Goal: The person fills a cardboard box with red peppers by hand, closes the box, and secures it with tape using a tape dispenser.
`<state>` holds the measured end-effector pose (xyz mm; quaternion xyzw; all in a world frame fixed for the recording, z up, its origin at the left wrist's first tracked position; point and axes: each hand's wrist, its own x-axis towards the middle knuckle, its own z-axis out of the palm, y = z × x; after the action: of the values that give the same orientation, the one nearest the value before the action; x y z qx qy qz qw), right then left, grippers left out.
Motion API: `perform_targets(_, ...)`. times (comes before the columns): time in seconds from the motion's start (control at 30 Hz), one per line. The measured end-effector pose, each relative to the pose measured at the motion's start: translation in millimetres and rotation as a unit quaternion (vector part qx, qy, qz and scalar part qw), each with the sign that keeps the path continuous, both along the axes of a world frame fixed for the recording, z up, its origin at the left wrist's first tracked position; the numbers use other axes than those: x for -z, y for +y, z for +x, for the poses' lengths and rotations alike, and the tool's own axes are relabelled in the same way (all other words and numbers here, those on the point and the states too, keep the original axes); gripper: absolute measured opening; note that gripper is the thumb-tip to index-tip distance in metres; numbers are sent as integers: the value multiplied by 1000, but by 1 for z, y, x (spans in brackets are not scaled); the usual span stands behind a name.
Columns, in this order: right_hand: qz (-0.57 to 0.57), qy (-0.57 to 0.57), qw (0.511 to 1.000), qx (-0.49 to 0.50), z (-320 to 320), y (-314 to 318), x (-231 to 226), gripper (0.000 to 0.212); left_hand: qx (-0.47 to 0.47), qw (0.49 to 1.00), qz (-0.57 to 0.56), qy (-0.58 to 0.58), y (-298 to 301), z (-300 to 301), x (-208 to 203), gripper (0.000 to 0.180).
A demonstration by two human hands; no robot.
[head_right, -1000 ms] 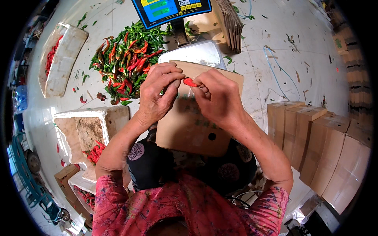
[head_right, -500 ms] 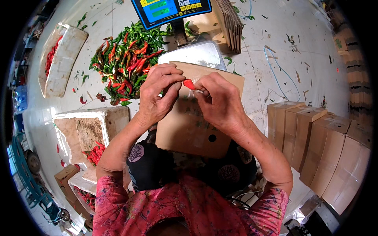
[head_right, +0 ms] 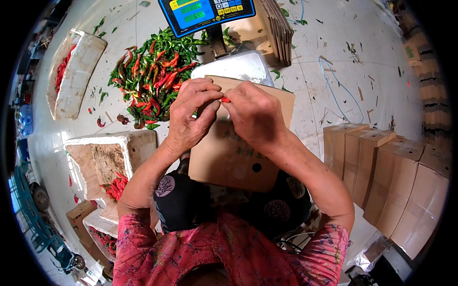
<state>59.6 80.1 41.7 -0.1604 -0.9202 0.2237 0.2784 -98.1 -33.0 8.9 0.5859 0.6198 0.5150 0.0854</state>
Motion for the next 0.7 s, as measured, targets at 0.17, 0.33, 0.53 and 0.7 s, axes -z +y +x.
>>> perform_targets(0.17,15,-27,999,-21,-1,6,-4,9,2,1000,0,-11,0,1,-1,21)
perform_targets(0.33,-5,10,1000,-10,2,3,-7,10,5,1000,3,-4,-1,1,-1,20)
perform_targets(0.53,-26,1,1000,-4,5,3,-15,4,0,1000,5,4,0,1,-1,20)
perform_targets(0.7,-28,-8,999,-34,1,12,-9,3,-8,1000,8,2,1,2,-2,19)
